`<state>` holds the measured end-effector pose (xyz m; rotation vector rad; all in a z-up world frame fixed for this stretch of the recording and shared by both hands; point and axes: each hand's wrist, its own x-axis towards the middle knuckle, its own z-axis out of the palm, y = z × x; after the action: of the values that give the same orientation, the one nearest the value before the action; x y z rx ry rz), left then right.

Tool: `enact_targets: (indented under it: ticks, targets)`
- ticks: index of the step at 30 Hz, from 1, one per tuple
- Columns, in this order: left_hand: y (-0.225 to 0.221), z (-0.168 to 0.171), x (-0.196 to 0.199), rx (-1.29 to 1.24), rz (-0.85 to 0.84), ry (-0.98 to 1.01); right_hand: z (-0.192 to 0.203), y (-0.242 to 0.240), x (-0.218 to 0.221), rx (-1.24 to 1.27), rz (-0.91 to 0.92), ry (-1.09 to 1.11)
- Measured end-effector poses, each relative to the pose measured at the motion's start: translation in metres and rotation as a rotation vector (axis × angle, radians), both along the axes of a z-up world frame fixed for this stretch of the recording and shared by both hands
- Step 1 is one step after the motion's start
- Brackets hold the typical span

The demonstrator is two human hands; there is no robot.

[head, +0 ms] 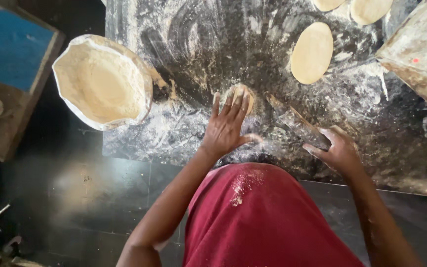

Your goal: The person flattens small balls of dough using a rolling pin on a floured surface. They repeatedly take balls of dough from a collection, roll them into flat oval shapes, and move them to the side of the workspace.

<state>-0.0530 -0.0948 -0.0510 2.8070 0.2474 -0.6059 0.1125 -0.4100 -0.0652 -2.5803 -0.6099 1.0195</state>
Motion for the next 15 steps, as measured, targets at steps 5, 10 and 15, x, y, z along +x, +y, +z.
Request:
enact_targets:
  ticks: [5, 10, 15]
  targets:
    - [0.005, 0.026, 0.013, 0.089, -0.144, 0.002, -0.008, -0.002, 0.004, 0.163, 0.17, -0.193]
    - [0.009, 0.0, 0.022, 0.113, -0.171, -0.077, -0.004, 0.006, 0.008, 0.088, 0.038, -0.055]
    - [0.024, -0.02, 0.022, -0.173, 0.338, -0.41, -0.012, 0.009, 0.011, 0.102, 0.099, -0.154]
